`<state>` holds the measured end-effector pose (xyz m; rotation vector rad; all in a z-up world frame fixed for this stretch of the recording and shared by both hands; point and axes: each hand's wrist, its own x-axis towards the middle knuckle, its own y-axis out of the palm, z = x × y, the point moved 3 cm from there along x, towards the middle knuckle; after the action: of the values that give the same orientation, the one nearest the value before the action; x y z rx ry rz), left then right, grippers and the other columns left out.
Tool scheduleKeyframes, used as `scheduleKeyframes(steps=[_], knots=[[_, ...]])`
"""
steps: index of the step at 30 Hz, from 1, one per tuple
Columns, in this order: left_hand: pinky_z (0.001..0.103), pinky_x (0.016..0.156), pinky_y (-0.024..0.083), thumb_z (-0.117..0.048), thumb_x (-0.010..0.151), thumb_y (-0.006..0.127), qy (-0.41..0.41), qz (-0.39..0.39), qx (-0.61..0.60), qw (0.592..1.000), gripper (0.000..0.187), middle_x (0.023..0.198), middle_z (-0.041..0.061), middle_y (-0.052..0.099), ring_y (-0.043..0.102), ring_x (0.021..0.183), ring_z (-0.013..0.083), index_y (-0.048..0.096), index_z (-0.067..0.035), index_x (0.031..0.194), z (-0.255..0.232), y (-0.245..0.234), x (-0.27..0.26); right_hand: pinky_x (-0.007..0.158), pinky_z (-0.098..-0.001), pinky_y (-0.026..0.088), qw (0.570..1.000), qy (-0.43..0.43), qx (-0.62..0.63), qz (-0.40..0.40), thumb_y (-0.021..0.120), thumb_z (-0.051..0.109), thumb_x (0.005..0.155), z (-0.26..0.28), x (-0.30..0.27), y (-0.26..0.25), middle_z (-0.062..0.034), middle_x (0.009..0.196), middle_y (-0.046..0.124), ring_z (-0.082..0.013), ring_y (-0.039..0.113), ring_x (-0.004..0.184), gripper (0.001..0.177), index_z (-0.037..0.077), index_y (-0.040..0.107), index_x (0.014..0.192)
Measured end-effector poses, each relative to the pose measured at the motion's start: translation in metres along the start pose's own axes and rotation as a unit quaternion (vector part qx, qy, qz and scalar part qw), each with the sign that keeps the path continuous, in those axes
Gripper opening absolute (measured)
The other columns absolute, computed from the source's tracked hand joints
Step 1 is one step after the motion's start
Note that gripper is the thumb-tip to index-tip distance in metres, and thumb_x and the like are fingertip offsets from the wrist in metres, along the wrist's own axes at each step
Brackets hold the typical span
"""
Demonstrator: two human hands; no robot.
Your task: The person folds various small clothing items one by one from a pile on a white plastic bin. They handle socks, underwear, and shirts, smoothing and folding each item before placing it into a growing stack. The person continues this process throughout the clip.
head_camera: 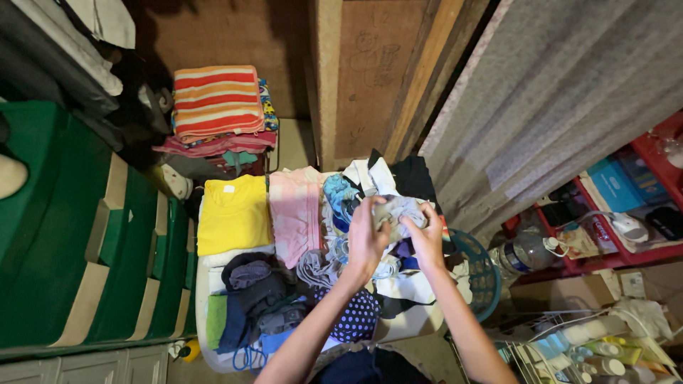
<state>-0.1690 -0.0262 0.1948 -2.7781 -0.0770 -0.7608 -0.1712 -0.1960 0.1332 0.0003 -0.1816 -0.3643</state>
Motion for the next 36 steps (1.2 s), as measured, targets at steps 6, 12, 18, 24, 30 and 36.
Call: scheduleKeyframes(steps=[6, 12, 18, 24, 30, 36], knots=[[0.04, 0.075, 0.054, 0.005, 0.085, 0.061, -0.089, 0.019, 0.001, 0.996, 0.05, 0.091, 0.016, 0.066, 0.067, 0.081, 0.0327, 0.055, -0.01, 0.133, -0.012, -0.005, 0.007, 0.072, -0.0269, 0.035, 0.991, -0.055, -0.117, -0.045, 0.056, -0.018, 0.09, 0.004, 0.006, 0.014, -0.0073, 0.081, 0.034, -0.0094, 0.033, 0.073, 0.037, 0.006, 0.03, 0.078], [0.038, 0.087, 0.054, -0.008, 0.079, 0.082, -0.145, 0.108, -0.084, 0.98, 0.042, 0.11, 0.016, 0.062, 0.064, 0.101, 0.0313, 0.062, -0.005, 0.116, 0.004, -0.001, 0.011, 0.08, -0.0219, 0.05, 0.987, 0.04, 0.137, -0.068, 0.051, -0.02, 0.074, 0.004, 0.013, 0.008, 0.0027, 0.096, 0.062, -0.0094, 0.063, 0.091, 0.044, 0.014, 0.058, 0.101], [0.043, 0.1, 0.049, 0.002, 0.072, 0.076, 0.181, 0.172, 0.076, 0.965, 0.052, 0.131, 0.015, 0.056, 0.054, 0.121, 0.0387, 0.064, -0.004, 0.122, -0.023, -0.015, -0.007, 0.086, -0.0302, 0.055, 0.976, 0.03, 0.205, 0.065, 0.052, -0.014, 0.097, -0.024, 0.027, -0.004, -0.0108, 0.11, 0.067, -0.0191, 0.066, 0.101, 0.022, -0.001, 0.062, 0.111], [0.029, 0.078, 0.058, 0.002, 0.085, 0.064, -0.011, 0.087, -0.057, 0.995, 0.028, 0.122, 0.011, 0.055, 0.062, 0.104, 0.0244, 0.066, -0.004, 0.112, -0.01, -0.033, 0.008, 0.093, -0.0275, 0.051, 0.951, 0.101, 0.09, 0.276, 0.077, -0.003, 0.076, 0.025, 0.01, -0.012, -0.0036, 0.114, 0.065, -0.0134, 0.063, 0.105, 0.053, 0.004, 0.063, 0.127], [0.031, 0.055, 0.047, -0.004, 0.089, 0.062, -0.245, 0.087, -0.169, 0.951, 0.02, 0.11, 0.011, 0.053, 0.058, 0.072, 0.0261, 0.067, -0.005, 0.109, 0.012, -0.035, 0.007, 0.089, -0.0264, 0.05, 0.921, -0.1, -0.17, 0.336, 0.09, 0.007, 0.069, 0.102, 0.01, 0.007, -0.0061, 0.105, 0.067, -0.0144, 0.062, 0.098, 0.044, 0.0, 0.069, 0.106], [0.043, 0.074, 0.054, -0.011, 0.087, 0.072, -0.061, 0.005, 0.055, 0.997, 0.028, 0.105, 0.015, 0.06, 0.066, 0.084, 0.0345, 0.068, -0.006, 0.114, -0.017, -0.028, -0.008, 0.092, -0.0259, 0.05, 0.947, -0.184, -0.098, 0.243, 0.071, -0.007, 0.075, 0.111, 0.011, 0.018, -0.007, 0.11, 0.065, -0.0156, 0.064, 0.103, 0.022, -0.001, 0.068, 0.095]])
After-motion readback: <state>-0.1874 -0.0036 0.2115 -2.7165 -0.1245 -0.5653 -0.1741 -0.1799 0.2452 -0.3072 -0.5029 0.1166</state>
